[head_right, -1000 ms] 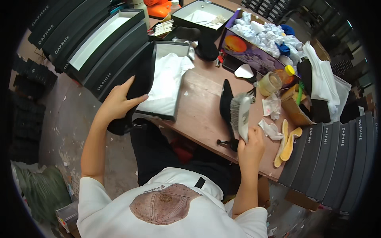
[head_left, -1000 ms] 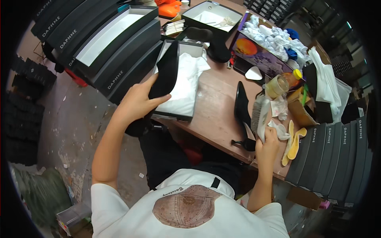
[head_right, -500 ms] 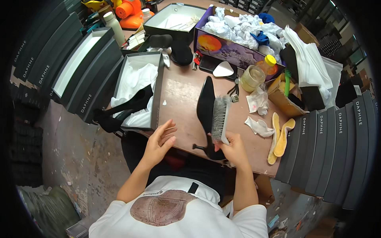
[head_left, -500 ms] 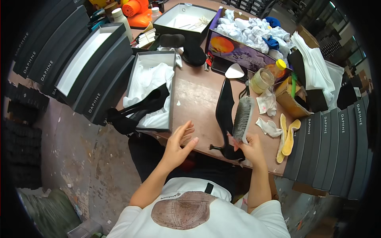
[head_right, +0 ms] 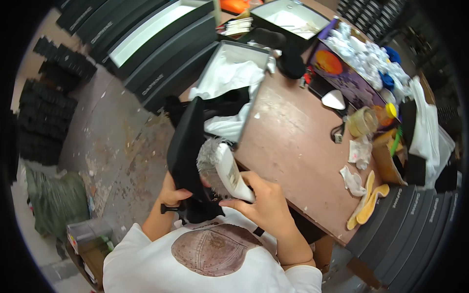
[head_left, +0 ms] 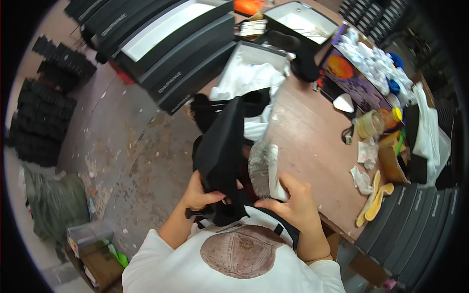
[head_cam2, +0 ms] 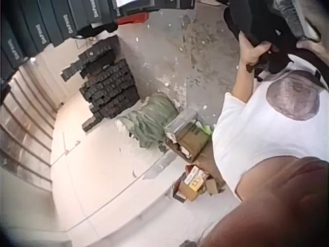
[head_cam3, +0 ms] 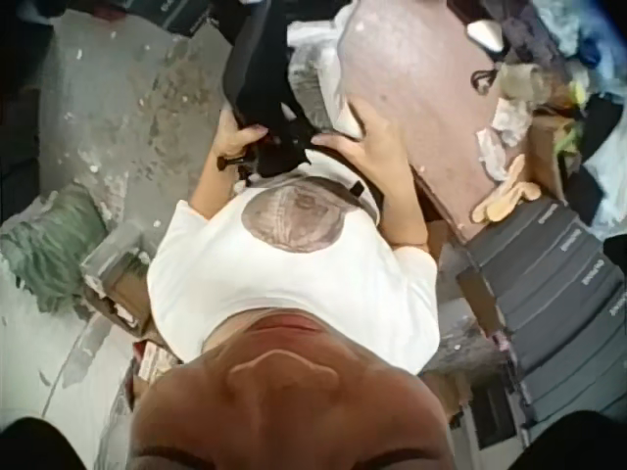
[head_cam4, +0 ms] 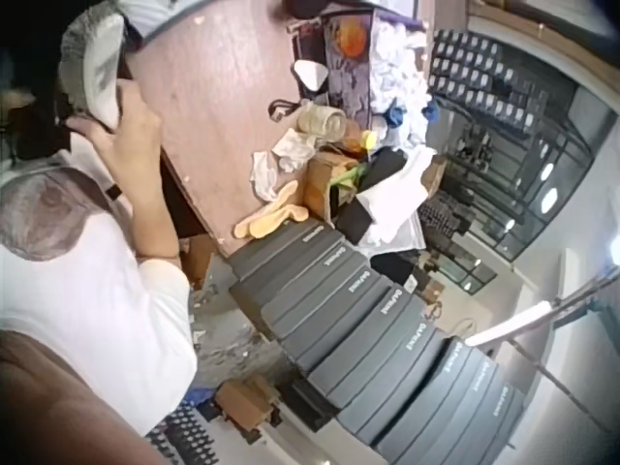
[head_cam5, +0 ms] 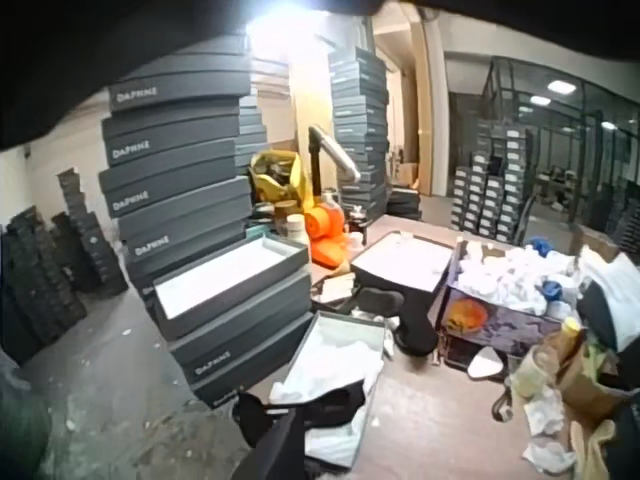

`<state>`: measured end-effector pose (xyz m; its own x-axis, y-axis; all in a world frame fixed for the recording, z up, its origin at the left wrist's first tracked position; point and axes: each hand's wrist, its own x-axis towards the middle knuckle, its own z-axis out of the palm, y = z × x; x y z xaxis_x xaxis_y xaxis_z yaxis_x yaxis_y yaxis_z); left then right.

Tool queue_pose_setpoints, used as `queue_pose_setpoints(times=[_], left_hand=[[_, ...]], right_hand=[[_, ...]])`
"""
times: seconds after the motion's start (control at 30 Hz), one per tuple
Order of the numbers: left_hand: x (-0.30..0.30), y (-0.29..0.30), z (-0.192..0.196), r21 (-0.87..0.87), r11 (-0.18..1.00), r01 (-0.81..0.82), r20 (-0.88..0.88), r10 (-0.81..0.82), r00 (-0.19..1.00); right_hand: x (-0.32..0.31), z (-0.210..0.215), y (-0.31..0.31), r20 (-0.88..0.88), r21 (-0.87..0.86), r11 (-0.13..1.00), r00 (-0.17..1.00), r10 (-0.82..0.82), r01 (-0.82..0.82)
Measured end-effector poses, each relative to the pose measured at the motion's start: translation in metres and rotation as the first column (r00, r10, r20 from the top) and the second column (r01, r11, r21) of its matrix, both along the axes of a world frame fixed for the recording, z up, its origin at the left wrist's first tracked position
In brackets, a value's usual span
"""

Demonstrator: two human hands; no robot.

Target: Inspecting, cleaning, and packaging high-heeled shoes into boxes.

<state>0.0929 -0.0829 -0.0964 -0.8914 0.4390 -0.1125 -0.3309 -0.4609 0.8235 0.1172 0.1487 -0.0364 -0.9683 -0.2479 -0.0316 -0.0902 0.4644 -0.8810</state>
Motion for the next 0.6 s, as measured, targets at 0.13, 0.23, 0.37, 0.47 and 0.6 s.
queue_pose_setpoints(times=[0.13,0.23,0.37,0.47,0.6], left_hand=[[0.034,-0.086,-0.009,-0.180,0.961,-0.212,0.178,0.243,0.954],[0.067,-0.123,-0.033,-0.318,0.830,-0.459,0.122,0.516,0.848],[0.107,-0.175,-0.049,-0.240,0.798,-0.552,0.280,0.602,0.748],[0.115,-0.183,-0.049,-0.334,0.725,-0.602,0.295,0.687,0.664],[0.124,-0.192,-0.064,-0.532,0.618,-0.578,0.222,0.761,0.609]], right_hand=[[-0.011,-0.006,-0.069,-0.212,0.194,0.950,0.935,0.284,-0.245],[-0.013,-0.040,-0.143,-0.379,0.479,0.795,0.729,0.571,-0.373],[-0.087,-0.092,-0.183,-0.206,0.500,0.837,0.908,0.366,-0.223],[-0.037,-0.074,-0.214,-0.460,0.316,0.789,0.643,0.613,-0.526],[-0.095,-0.123,-0.229,-0.167,0.560,0.770,0.870,0.465,-0.304]])
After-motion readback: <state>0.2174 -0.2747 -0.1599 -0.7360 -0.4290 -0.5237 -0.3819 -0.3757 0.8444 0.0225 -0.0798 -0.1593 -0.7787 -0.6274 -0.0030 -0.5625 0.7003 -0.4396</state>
